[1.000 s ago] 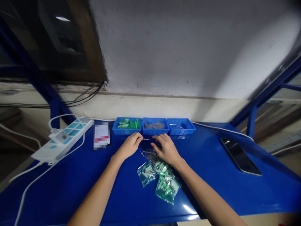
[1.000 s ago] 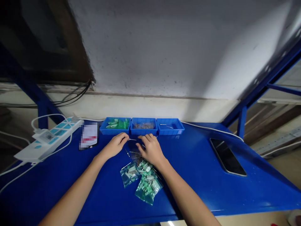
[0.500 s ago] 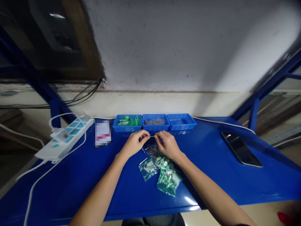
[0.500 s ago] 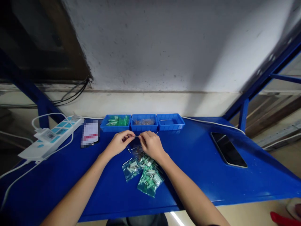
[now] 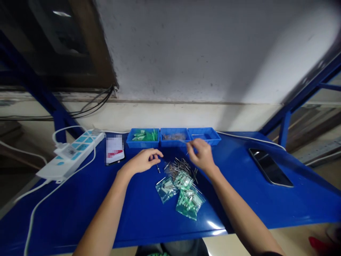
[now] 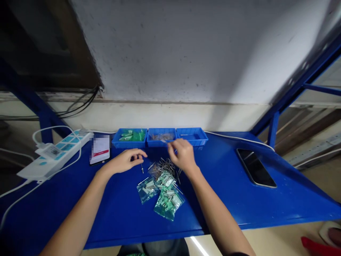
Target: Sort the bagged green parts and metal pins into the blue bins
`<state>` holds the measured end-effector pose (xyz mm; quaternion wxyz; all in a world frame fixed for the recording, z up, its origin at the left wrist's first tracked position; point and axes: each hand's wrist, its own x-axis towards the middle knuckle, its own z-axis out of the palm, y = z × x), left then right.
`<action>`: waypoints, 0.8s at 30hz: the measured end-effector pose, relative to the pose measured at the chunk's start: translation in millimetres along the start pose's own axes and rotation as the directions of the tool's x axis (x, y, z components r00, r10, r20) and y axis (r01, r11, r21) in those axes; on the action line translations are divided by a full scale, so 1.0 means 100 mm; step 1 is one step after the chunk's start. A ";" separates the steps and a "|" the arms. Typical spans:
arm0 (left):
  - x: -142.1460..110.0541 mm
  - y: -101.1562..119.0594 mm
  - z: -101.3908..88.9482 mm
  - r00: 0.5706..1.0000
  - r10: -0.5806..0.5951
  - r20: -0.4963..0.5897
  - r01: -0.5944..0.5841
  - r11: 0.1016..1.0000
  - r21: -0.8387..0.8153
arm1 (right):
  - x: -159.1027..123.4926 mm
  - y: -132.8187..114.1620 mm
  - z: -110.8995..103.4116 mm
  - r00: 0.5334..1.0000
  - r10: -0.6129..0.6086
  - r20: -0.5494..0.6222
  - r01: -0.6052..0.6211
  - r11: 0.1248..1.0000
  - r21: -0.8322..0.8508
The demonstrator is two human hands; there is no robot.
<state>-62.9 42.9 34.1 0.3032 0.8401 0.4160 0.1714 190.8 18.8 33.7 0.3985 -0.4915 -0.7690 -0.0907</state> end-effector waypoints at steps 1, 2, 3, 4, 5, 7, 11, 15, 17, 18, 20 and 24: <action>-0.02 -0.04 -0.01 0.996 -0.030 0.082 0.029 1.000 0.012 | 0.01 0.11 -0.03 0.990 0.105 -0.098 -0.110 0.992 -0.054; -0.03 -0.07 -0.02 0.989 -0.049 0.142 0.045 0.998 0.033 | 0.02 0.22 -0.06 0.961 0.206 -0.183 -0.229 0.967 -0.114; -0.04 -0.09 -0.01 0.983 -0.061 0.173 0.052 0.997 0.057 | 0.03 0.33 -0.07 0.928 0.282 -0.244 -0.328 0.929 -0.172; -0.04 -0.10 0.01 0.981 -0.066 0.182 0.052 0.995 0.084 | 0.02 0.41 -0.07 0.889 0.344 -0.303 -0.416 0.882 -0.221; -0.03 -0.11 0.03 0.982 -0.067 0.174 0.049 0.993 0.107 | 0.02 0.46 -0.06 0.862 0.382 -0.334 -0.472 0.845 -0.252; 0.00 -0.10 0.07 0.988 -0.067 0.137 0.049 0.990 0.129 | -0.01 0.47 -0.01 0.850 0.400 -0.342 -0.496 0.827 -0.266; -0.02 -0.04 0.11 0.998 -0.052 0.044 0.051 0.999 0.018 | -0.05 0.12 0.14 0.957 0.239 -0.162 -0.257 0.960 -0.106; -0.12 0.06 0.16 0.995 -0.049 -0.087 0.039 0.992 -0.116 | -0.09 -0.34 0.27 0.985 -0.073 0.154 0.055 0.991 0.119; -0.14 0.09 0.21 0.991 -0.039 -0.132 0.024 0.993 -0.118 | -0.12 -0.48 0.31 0.952 -0.188 0.242 0.147 0.973 0.178; -0.14 0.09 0.23 0.989 -0.026 -0.144 0.010 0.994 -0.111 | -0.13 -0.51 0.32 0.938 -0.218 0.269 0.171 0.967 0.190; -0.12 0.09 0.26 0.988 0.006 -0.152 -0.019 0.997 -0.081 | -0.14 -0.54 0.32 0.923 -0.240 0.301 0.188 0.963 0.193; -0.08 0.08 0.28 0.988 0.020 -0.152 -0.024 0.999 -0.022 | -0.14 -0.51 0.30 0.914 -0.246 0.323 0.196 0.964 0.178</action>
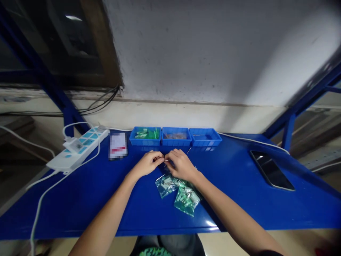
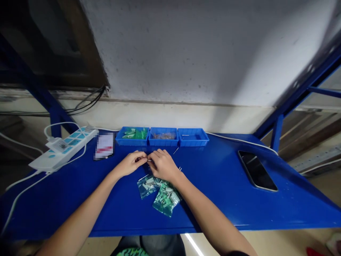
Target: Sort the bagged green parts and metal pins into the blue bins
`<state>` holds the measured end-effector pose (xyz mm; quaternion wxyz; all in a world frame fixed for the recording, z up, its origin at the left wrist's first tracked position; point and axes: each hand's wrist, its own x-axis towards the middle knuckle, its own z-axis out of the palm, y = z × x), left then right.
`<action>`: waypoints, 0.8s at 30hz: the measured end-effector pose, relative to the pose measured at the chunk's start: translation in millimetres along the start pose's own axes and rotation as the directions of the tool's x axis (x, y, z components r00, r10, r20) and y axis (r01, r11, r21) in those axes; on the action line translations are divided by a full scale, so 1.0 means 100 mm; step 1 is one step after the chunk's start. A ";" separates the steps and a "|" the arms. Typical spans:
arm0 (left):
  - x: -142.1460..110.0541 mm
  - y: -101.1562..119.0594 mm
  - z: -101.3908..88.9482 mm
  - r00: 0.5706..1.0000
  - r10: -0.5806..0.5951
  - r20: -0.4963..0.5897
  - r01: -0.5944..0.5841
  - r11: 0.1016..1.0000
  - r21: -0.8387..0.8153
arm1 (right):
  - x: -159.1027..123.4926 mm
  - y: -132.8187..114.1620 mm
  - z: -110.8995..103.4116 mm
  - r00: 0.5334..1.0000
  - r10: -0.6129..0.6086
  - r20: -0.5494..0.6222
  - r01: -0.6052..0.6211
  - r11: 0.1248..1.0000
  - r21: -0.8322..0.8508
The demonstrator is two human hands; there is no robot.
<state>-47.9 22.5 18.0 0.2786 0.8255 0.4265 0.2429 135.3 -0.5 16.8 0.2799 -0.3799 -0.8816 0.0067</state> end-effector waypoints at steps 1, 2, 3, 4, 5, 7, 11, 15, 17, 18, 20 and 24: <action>0.00 0.00 0.00 1.000 -0.007 -0.010 0.007 1.000 0.003 | 0.00 0.01 0.00 1.000 0.000 -0.005 0.000 1.000 -0.011; 0.00 0.01 0.00 1.000 -0.014 -0.026 0.014 1.000 -0.002 | 0.00 0.01 0.00 1.000 0.004 -0.015 -0.004 1.000 -0.025; 0.00 0.02 0.00 0.999 -0.023 -0.048 0.022 1.000 -0.015 | 0.00 0.02 0.00 0.999 0.012 -0.030 -0.013 0.999 -0.043; 0.00 0.03 0.00 0.997 -0.035 -0.075 0.032 0.999 -0.037 | 0.01 0.03 0.01 0.998 0.027 -0.049 -0.030 0.998 -0.061; -0.01 0.05 0.00 0.994 -0.045 -0.103 0.039 0.997 -0.065 | 0.01 0.04 0.01 0.996 0.050 -0.069 -0.056 0.995 -0.078; -0.02 0.08 0.00 0.987 -0.048 -0.152 0.032 0.994 -0.106 | 0.02 0.06 0.02 0.989 0.104 -0.102 -0.114 0.988 -0.099; -0.03 0.10 0.01 0.973 -0.023 -0.231 -0.006 0.992 -0.126 | 0.01 0.05 -0.01 0.987 0.124 -0.107 -0.131 0.990 -0.057; -0.03 0.12 0.08 0.967 -0.078 -0.242 0.045 0.989 -0.139 | -0.01 0.09 -0.08 0.988 0.071 -0.135 -0.075 0.997 -0.025; -0.03 0.13 0.14 0.971 -0.098 -0.218 0.092 0.995 -0.035 | -0.04 0.21 -0.15 0.953 0.132 -0.271 -0.155 0.986 -0.062; -0.03 0.14 0.17 0.972 -0.107 -0.211 0.118 0.992 0.038 | -0.06 0.31 -0.19 0.910 0.196 -0.366 -0.241 0.967 -0.082; -0.04 0.16 0.23 0.972 -0.125 -0.200 0.160 0.972 0.173 | -0.11 0.54 -0.29 0.772 0.339 -0.537 -0.464 0.879 -0.113; -0.05 0.16 0.30 0.976 -0.151 -0.159 0.195 0.930 0.312 | -0.21 0.89 -0.44 0.604 0.584 -0.542 -0.752 0.644 -0.143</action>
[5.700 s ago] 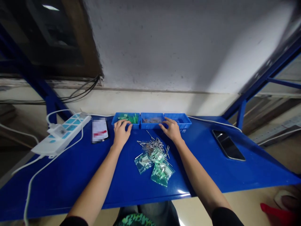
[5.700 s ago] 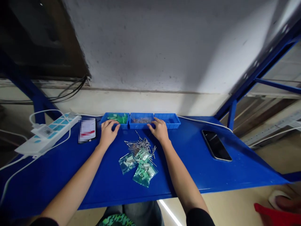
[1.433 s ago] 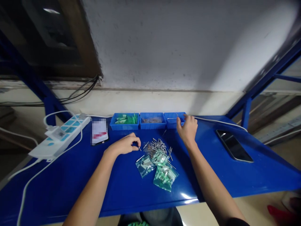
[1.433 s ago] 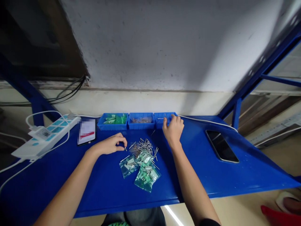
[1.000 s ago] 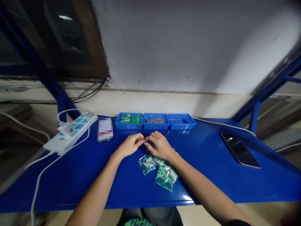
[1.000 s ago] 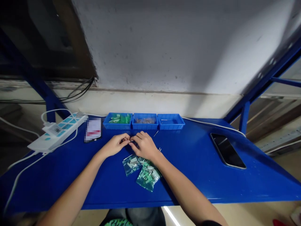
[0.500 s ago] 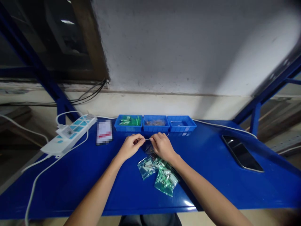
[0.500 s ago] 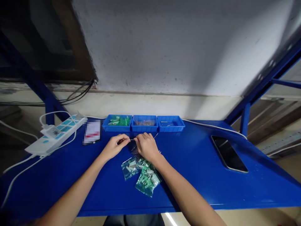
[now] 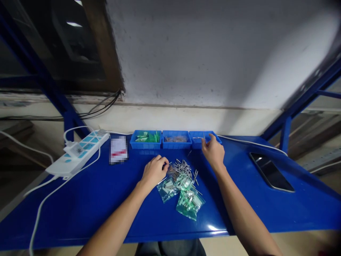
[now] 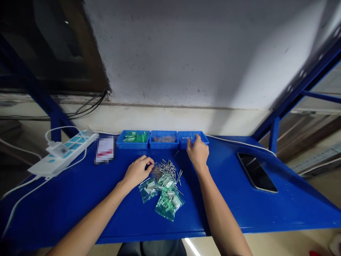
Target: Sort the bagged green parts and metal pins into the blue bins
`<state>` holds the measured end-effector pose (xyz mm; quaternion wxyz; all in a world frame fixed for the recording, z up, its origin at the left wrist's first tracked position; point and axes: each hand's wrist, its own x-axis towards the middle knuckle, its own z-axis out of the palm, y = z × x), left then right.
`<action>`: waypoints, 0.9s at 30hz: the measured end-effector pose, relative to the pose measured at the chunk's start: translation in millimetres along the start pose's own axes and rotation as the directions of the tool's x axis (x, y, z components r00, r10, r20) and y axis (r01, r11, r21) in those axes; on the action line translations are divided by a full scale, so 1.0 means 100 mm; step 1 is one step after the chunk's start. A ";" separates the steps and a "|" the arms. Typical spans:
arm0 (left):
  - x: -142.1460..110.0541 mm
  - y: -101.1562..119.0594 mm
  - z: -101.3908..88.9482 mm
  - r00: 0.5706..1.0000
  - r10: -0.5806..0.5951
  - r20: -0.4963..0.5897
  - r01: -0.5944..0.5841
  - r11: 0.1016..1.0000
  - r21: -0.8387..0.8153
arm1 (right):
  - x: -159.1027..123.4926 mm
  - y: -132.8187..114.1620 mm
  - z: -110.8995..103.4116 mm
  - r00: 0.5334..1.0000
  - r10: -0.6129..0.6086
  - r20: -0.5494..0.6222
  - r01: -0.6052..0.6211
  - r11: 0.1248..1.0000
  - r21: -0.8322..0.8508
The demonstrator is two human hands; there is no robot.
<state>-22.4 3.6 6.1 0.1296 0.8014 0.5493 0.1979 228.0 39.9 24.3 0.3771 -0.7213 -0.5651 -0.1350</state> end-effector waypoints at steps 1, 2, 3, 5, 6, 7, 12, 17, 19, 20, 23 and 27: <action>0.00 -0.01 0.01 1.000 -0.004 0.003 0.004 1.000 0.022 | 0.00 0.02 0.00 0.999 0.007 0.037 -0.007 1.000 -0.002; 0.01 -0.02 0.01 1.000 -0.006 -0.001 0.006 0.999 0.040 | -0.01 0.00 0.00 0.997 -0.016 0.073 0.014 1.000 0.025; 0.01 -0.03 0.01 1.000 -0.003 -0.009 0.004 0.999 0.053 | -0.05 -0.05 0.00 0.992 -0.068 0.109 0.059 0.995 0.078; 0.03 -0.05 0.01 0.999 0.026 -0.042 -0.024 0.998 0.056 | -0.18 -0.22 0.00 0.955 -0.240 0.173 0.197 0.952 0.232; 0.04 -0.06 0.02 0.997 0.052 -0.063 -0.050 0.998 0.037 | -0.25 -0.32 -0.01 0.920 -0.335 0.204 0.265 0.914 0.306; 0.05 -0.06 0.02 0.993 0.080 -0.087 -0.080 0.997 -0.001 | -0.32 -0.42 -0.02 0.873 -0.431 0.230 0.332 0.869 0.368; 0.06 -0.02 0.00 0.973 0.121 -0.199 -0.182 0.926 -0.330 | -0.54 -0.72 -0.12 0.691 -0.681 0.240 0.501 0.691 0.521; 0.02 0.06 -0.07 0.962 0.080 -0.260 -0.196 0.866 -0.460 | -0.53 -0.74 -0.20 0.688 -0.694 0.213 0.520 0.676 0.522; 0.00 0.07 -0.09 0.962 0.074 -0.264 -0.192 0.870 -0.455 | -0.52 -0.73 -0.20 0.678 -0.701 0.220 0.526 0.673 0.520; 0.00 0.07 -0.10 0.962 0.076 -0.262 -0.192 0.872 -0.451 | -0.52 -0.73 -0.19 0.679 -0.698 0.227 0.527 0.679 0.510; -0.01 0.08 -0.11 0.958 0.092 -0.270 -0.206 0.877 -0.433 | -0.51 -0.71 -0.16 0.717 -0.656 0.237 0.510 0.725 0.463; 0.00 0.09 -0.12 0.931 0.142 -0.335 -0.264 0.897 -0.353 | -0.49 -0.67 -0.12 0.750 -0.614 0.246 0.458 0.751 0.476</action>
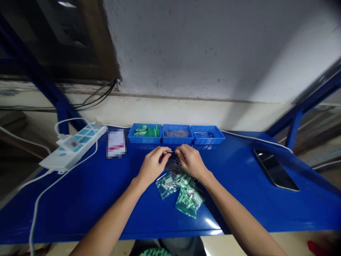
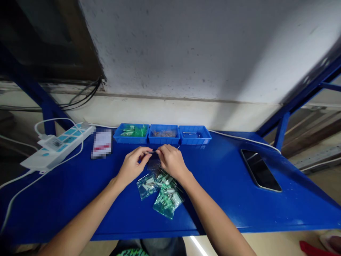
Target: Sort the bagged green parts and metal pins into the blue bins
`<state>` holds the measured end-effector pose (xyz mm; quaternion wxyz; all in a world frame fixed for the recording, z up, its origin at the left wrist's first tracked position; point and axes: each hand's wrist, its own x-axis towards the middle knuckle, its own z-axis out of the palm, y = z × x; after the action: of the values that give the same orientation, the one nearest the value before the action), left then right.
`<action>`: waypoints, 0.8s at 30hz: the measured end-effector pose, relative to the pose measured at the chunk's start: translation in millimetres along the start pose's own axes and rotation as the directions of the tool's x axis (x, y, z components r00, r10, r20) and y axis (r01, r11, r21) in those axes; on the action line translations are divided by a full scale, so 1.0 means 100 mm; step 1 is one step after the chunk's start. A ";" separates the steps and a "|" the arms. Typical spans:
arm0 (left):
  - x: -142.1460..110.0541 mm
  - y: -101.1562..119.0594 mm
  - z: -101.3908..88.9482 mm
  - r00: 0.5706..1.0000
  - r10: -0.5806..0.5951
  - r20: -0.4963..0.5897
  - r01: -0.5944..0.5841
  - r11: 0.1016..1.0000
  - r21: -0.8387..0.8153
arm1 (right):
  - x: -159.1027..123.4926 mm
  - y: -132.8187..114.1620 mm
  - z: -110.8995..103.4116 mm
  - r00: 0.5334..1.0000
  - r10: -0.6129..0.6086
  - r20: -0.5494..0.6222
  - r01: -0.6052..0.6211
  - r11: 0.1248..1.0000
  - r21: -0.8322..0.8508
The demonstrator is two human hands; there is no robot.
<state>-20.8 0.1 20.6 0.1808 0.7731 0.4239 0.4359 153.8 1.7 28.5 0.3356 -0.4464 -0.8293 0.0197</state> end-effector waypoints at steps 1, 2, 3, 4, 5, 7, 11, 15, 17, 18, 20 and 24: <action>0.00 0.00 0.00 1.000 0.014 -0.005 -0.014 1.000 0.025 | 0.00 0.01 0.00 1.000 0.002 0.011 -0.003 1.000 0.018; 0.01 0.00 0.00 1.000 0.019 -0.008 -0.018 0.999 0.049 | 0.00 0.01 0.00 1.000 0.002 0.024 -0.003 0.999 0.035; 0.01 0.00 0.00 1.000 0.014 -0.012 -0.013 0.998 0.068 | -0.01 0.00 0.00 0.999 0.002 0.035 -0.004 0.999 0.046; 0.00 -0.01 -0.01 1.000 0.001 -0.017 0.000 0.997 0.082 | -0.01 -0.01 0.01 0.999 0.001 0.042 -0.003 0.999 0.052; 0.00 -0.01 -0.01 1.000 -0.018 -0.023 0.020 0.995 0.094 | -0.01 -0.02 0.01 0.999 0.000 0.045 -0.002 0.999 0.053; 0.00 -0.02 -0.01 0.997 -0.067 -0.027 0.069 0.990 0.120 | -0.02 -0.03 0.02 0.999 -0.013 0.043 0.011 0.999 0.045; -0.02 -0.01 -0.01 0.994 -0.107 0.016 0.104 0.985 0.135 | -0.02 -0.05 0.02 0.997 -0.064 0.037 0.064 0.998 0.006; -0.02 0.01 0.00 0.990 -0.127 0.056 0.125 0.992 0.035 | -0.02 -0.07 -0.01 0.999 -0.028 0.029 0.027 1.000 0.007; -0.02 0.03 0.01 0.986 -0.163 0.034 0.162 0.986 0.030 | -0.02 -0.09 -0.02 0.996 -0.061 0.063 0.061 0.998 0.000; -0.02 0.03 0.01 0.984 -0.175 0.024 0.174 0.984 0.038 | -0.01 -0.11 -0.02 0.994 -0.080 0.080 0.081 0.997 -0.011; -0.02 0.04 0.01 0.982 -0.186 0.023 0.185 0.982 0.044 | -0.01 -0.12 -0.02 0.991 -0.095 0.096 0.100 0.994 -0.042; -0.02 0.03 -0.02 0.971 -0.204 0.125 0.201 0.979 0.035 | 0.02 0.01 -0.07 0.999 -0.010 0.039 0.015 0.993 -0.118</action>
<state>-21.2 -3.3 23.0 0.2425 0.7539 0.4930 0.3602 157.9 1.7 34.9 0.2928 -0.4598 -0.8380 -0.0229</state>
